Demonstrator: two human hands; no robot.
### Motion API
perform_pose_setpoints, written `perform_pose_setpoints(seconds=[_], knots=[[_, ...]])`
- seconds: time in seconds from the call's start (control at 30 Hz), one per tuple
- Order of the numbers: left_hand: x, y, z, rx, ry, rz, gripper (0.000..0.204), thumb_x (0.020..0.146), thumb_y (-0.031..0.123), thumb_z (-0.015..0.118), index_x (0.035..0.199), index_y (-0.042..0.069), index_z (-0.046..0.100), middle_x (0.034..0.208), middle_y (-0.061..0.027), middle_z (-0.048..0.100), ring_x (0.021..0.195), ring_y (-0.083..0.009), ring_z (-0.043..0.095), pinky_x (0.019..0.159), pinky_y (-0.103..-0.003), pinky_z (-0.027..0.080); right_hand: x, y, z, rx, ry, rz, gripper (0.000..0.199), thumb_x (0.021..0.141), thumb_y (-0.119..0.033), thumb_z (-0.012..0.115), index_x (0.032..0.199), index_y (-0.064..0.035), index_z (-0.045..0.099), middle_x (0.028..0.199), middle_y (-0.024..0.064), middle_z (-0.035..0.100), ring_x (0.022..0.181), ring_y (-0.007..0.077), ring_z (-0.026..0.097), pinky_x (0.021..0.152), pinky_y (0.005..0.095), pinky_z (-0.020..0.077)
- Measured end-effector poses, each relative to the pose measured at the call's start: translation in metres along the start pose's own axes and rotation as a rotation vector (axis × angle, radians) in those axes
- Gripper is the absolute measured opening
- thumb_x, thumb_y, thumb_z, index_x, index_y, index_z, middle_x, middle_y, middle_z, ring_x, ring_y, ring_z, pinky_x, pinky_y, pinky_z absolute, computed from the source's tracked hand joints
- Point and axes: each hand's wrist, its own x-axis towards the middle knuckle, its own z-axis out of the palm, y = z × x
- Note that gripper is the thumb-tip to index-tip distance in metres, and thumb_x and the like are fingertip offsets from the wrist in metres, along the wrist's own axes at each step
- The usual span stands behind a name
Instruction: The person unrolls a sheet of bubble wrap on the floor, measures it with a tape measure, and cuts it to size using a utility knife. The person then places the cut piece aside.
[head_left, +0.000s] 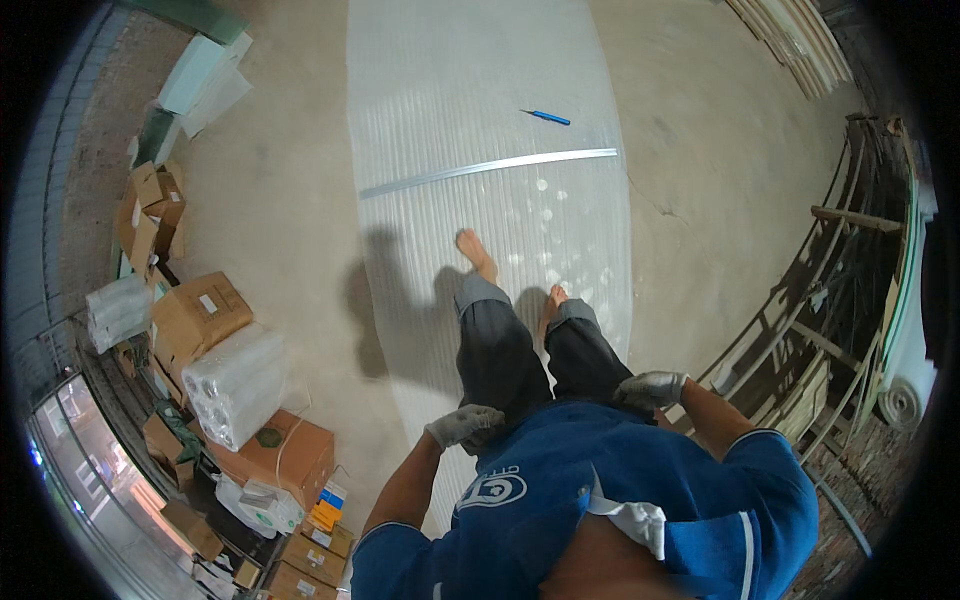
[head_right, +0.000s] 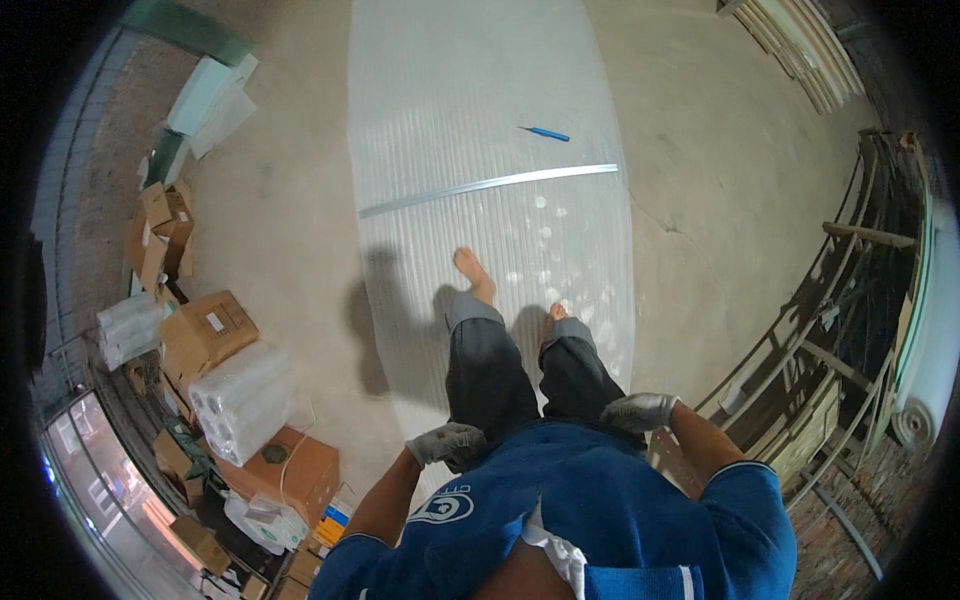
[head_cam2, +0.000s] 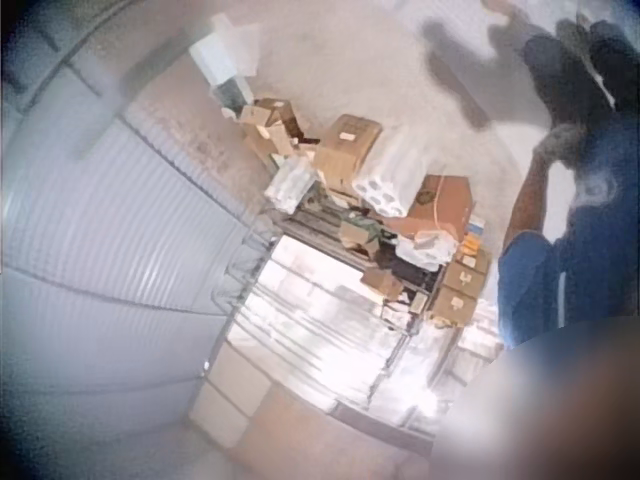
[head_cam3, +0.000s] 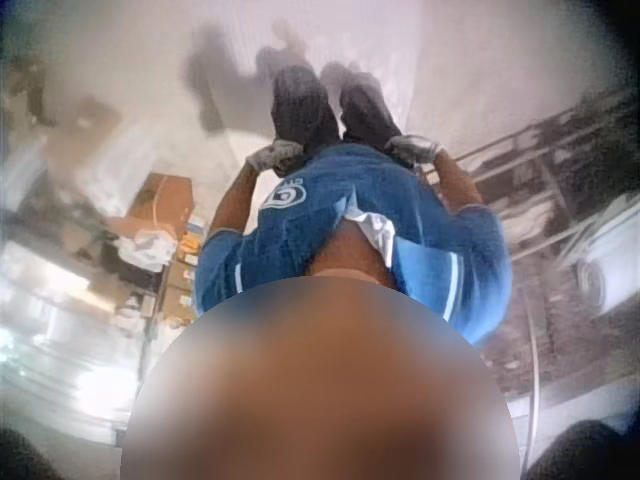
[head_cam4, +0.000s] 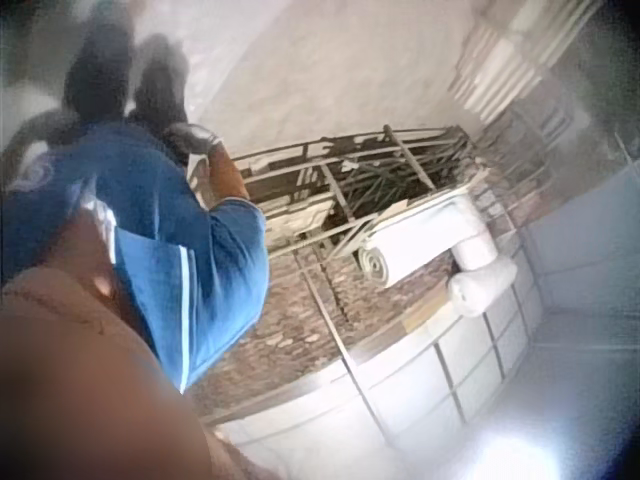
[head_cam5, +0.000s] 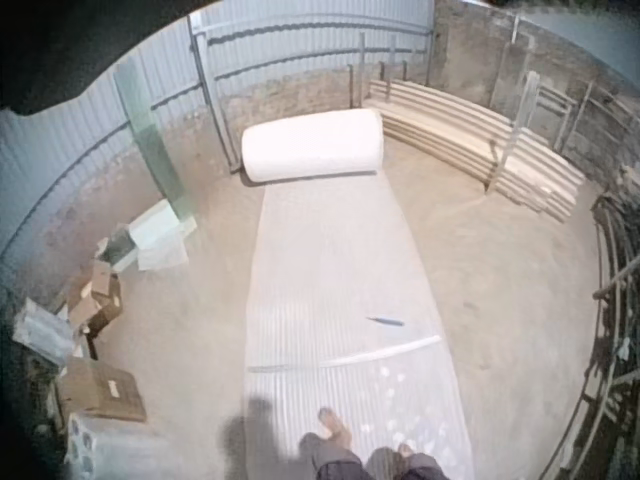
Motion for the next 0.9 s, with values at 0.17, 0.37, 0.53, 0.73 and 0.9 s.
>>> perform_pose_setpoints(seconds=[0.17, 0.37, 0.53, 0.73, 0.9], knots=[[0.033, 0.082, -0.182, -0.127, -0.212, 0.178, 0.046, 0.093, 0.033, 0.064, 0.127, 0.003, 0.058, 0.116, -0.0142, 0.065, 0.096, -0.0221, 0.064, 0.086, -0.036, 0.054, 0.036, -0.11, -0.078, -0.271, 0.232, -0.088, 0.03, 0.094, -0.025, 0.057, 0.117, -0.0075, 0.067, 0.107, 0.0073, 0.071, 0.097, 0.0227, 0.068, 0.082, 0.0363, 0.0537], [0.126, 0.275, -0.379, 0.088, 0.744, 0.396, 0.046, 0.091, 0.034, 0.067, 0.125, 0.004, 0.06, 0.101, 0.0, 0.063, 0.085, -0.0107, 0.056, 0.078, -0.027, 0.048, 0.149, -0.308, -0.173, -0.804, 1.117, -0.372, 0.031, 0.086, -0.035, 0.064, 0.103, -0.0088, 0.07, 0.103, 0.0159, 0.071, 0.096, 0.0328, 0.068, 0.083, 0.0428, 0.0525], [0.244, 0.41, -0.463, 0.167, 0.989, 0.453, 0.037, 0.091, 0.022, 0.065, 0.12, 0.0, 0.062, 0.101, -0.0049, 0.066, 0.086, -0.0122, 0.058, 0.076, -0.025, 0.047, 0.233, -0.52, -0.29, -0.979, 1.188, -0.528, 0.04, 0.087, -0.032, 0.066, 0.121, -0.0122, 0.06, 0.113, 0.0156, 0.066, 0.104, 0.0341, 0.064, 0.087, 0.0439, 0.0509], [0.357, 0.468, -0.572, 0.76, 1.394, 0.411, 0.062, 0.082, 0.041, 0.073, 0.127, 0.001, 0.058, 0.119, -0.0152, 0.065, 0.113, -0.0328, 0.06, 0.097, -0.037, 0.046, 0.347, -0.664, -0.348, -1.386, 1.407, -0.737, 0.053, 0.086, -0.029, 0.069, 0.134, -0.0204, 0.048, 0.121, 0.0112, 0.059, 0.106, 0.0348, 0.061, 0.091, 0.0471, 0.0493], [0.395, 0.493, -0.595, 1.114, 1.494, 0.584, 0.067, 0.075, 0.036, 0.077, 0.13, 0.006, 0.055, 0.133, -0.0213, 0.052, 0.122, -0.039, 0.051, 0.103, -0.045, 0.044, 0.391, -0.7, -0.403, -1.577, 1.493, -0.614, 0.049, 0.086, -0.027, 0.068, 0.131, -0.0195, 0.051, 0.118, 0.0091, 0.061, 0.103, 0.0325, 0.062, 0.089, 0.0467, 0.0509]])
